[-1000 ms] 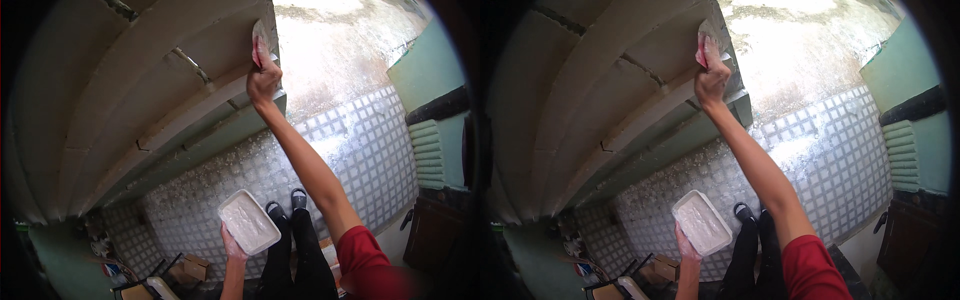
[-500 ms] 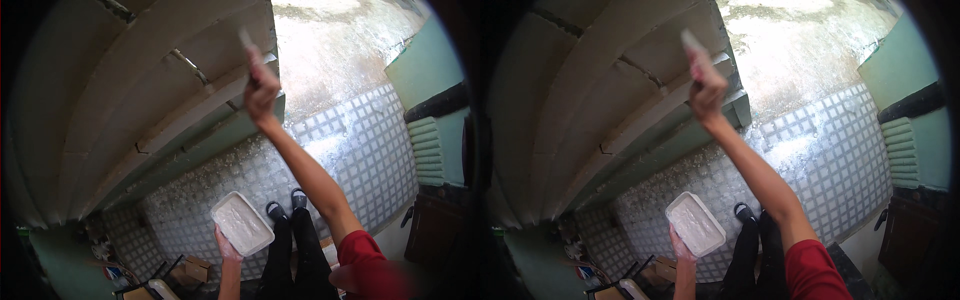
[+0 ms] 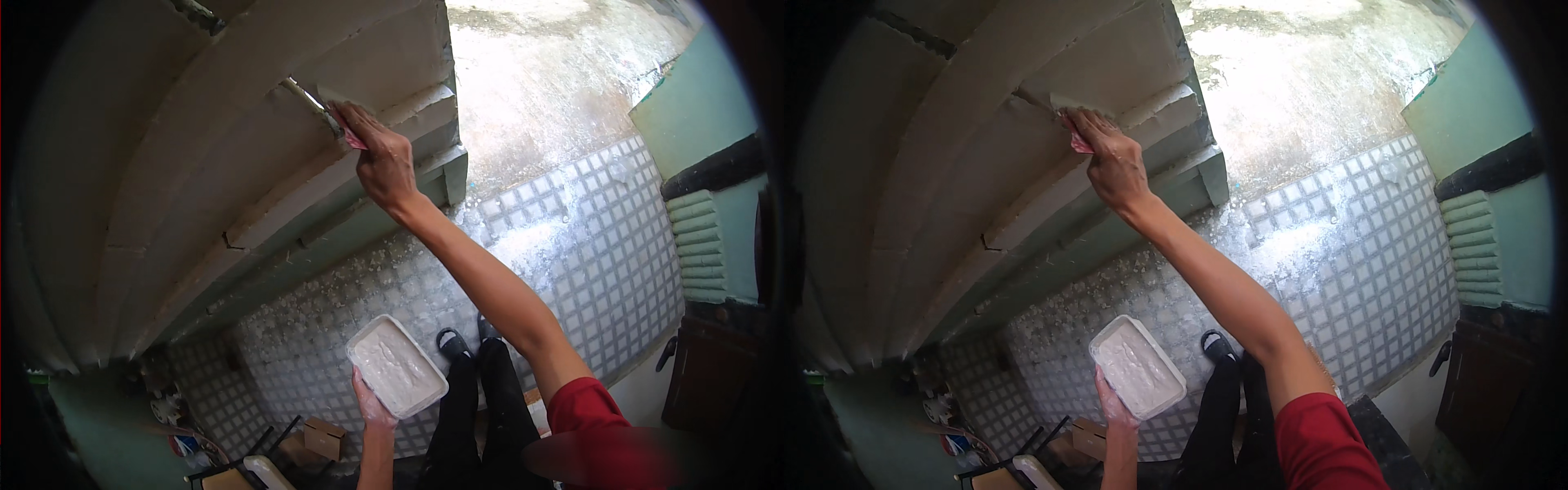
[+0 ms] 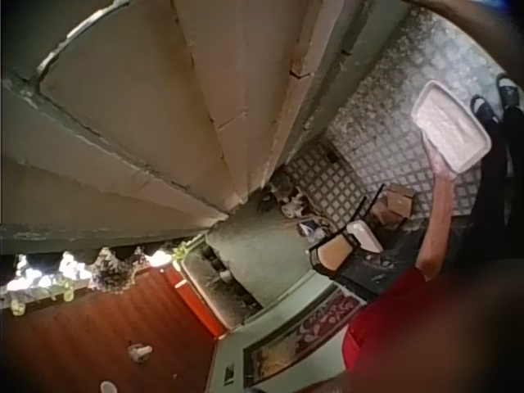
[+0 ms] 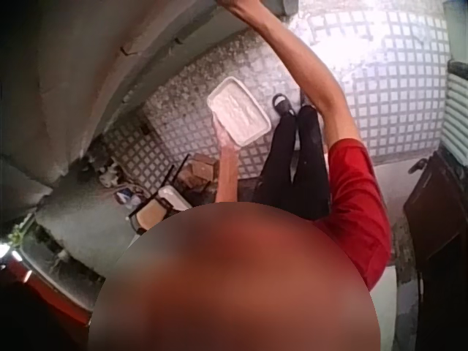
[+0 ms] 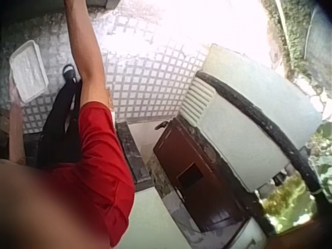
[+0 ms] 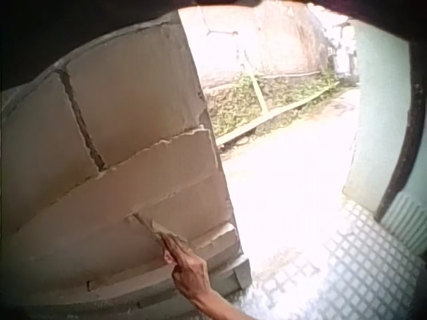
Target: Applying wall putty or plaster to cracks in a concrete block wall using a spatula.
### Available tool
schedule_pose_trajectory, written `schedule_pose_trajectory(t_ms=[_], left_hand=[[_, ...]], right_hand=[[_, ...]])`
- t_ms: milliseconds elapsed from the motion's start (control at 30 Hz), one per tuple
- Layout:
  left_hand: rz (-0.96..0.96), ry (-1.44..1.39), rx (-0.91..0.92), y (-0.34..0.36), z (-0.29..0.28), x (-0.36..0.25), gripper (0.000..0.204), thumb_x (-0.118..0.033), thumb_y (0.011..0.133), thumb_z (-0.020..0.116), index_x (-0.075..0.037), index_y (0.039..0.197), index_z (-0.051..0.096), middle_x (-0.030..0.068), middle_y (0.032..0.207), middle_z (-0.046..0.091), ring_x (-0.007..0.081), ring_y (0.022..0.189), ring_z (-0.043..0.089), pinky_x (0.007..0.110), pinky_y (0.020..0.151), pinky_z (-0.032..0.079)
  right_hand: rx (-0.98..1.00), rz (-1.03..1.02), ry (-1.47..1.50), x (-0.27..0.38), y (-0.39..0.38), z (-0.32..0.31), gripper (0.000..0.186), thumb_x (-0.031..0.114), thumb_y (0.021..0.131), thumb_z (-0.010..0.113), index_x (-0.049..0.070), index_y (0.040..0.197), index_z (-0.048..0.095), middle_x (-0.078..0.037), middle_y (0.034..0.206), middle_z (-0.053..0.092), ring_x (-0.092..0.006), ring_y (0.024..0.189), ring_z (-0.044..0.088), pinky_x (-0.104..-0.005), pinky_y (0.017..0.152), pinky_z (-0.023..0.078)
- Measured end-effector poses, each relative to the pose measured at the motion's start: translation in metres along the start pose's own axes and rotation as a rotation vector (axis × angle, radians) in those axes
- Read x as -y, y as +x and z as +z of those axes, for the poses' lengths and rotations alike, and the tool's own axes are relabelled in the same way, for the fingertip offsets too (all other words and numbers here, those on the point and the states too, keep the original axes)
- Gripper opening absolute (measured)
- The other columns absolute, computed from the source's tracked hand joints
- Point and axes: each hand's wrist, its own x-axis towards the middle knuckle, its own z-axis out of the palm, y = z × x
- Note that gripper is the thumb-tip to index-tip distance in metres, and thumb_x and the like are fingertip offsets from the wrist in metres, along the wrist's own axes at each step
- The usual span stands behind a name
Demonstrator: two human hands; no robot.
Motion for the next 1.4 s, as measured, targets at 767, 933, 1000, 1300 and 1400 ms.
schedule_pose_trajectory(t_ms=[767, 933, 1000, 1300, 1400], left_hand=[[0.004, 0.027, -0.011, -0.001, 0.001, 0.0, 0.065, -0.056, 0.099, 0.033, -0.01, 0.145, 0.036, 0.01, 0.143, 0.046, 0.0306, 0.128, 0.049, 0.045, 0.107, 0.041], [-0.008, 0.032, -0.01, -0.005, 0.005, -0.002, 0.065, -0.055, 0.099, 0.032, -0.01, 0.146, 0.035, 0.0108, 0.144, 0.045, 0.0313, 0.128, 0.048, 0.046, 0.108, 0.04], [-0.008, 0.015, -0.012, -0.005, 0.005, -0.003, 0.064, -0.054, 0.1, 0.033, -0.01, 0.147, 0.034, 0.0114, 0.144, 0.044, 0.0315, 0.129, 0.047, 0.046, 0.108, 0.039], [0.019, 0.048, -0.035, -0.006, 0.004, 0.0, 0.064, -0.053, 0.1, 0.032, -0.01, 0.147, 0.034, 0.0115, 0.145, 0.044, 0.0317, 0.129, 0.048, 0.047, 0.108, 0.039], [0.009, 0.015, 0.013, -0.005, 0.0, -0.001, 0.064, -0.054, 0.1, 0.032, -0.01, 0.147, 0.034, 0.0115, 0.145, 0.044, 0.0319, 0.129, 0.047, 0.047, 0.108, 0.039]], right_hand=[[-0.321, 0.164, 0.015, -0.042, 0.066, -0.065, 0.051, -0.013, 0.083, 0.045, 0.002, 0.13, 0.059, -0.02, 0.118, 0.066, -0.029, 0.109, 0.066, -0.035, 0.101, 0.048], [-0.124, 0.182, 0.066, -0.008, 0.032, -0.02, 0.058, -0.016, 0.077, 0.044, 0.006, 0.129, 0.06, -0.019, 0.115, 0.067, -0.0283, 0.105, 0.067, -0.0353, 0.093, 0.053], [-0.058, 0.135, 0.094, -0.003, 0.02, -0.016, 0.06, -0.017, 0.073, 0.044, 0.005, 0.126, 0.061, -0.019, 0.112, 0.068, -0.0287, 0.103, 0.068, -0.0358, 0.088, 0.055], [-0.359, 0.148, 0.015, -0.044, 0.035, -0.037, 0.06, -0.018, 0.075, 0.041, 0.005, 0.125, 0.063, -0.018, 0.114, 0.068, -0.0249, 0.1, 0.069, -0.0321, 0.086, 0.054], [-0.216, 0.213, 0.197, -0.032, 0.012, -0.013, 0.057, -0.016, 0.079, 0.041, 0.005, 0.129, 0.06, -0.017, 0.122, 0.065, -0.0228, 0.112, 0.064, -0.0335, 0.095, 0.05]])
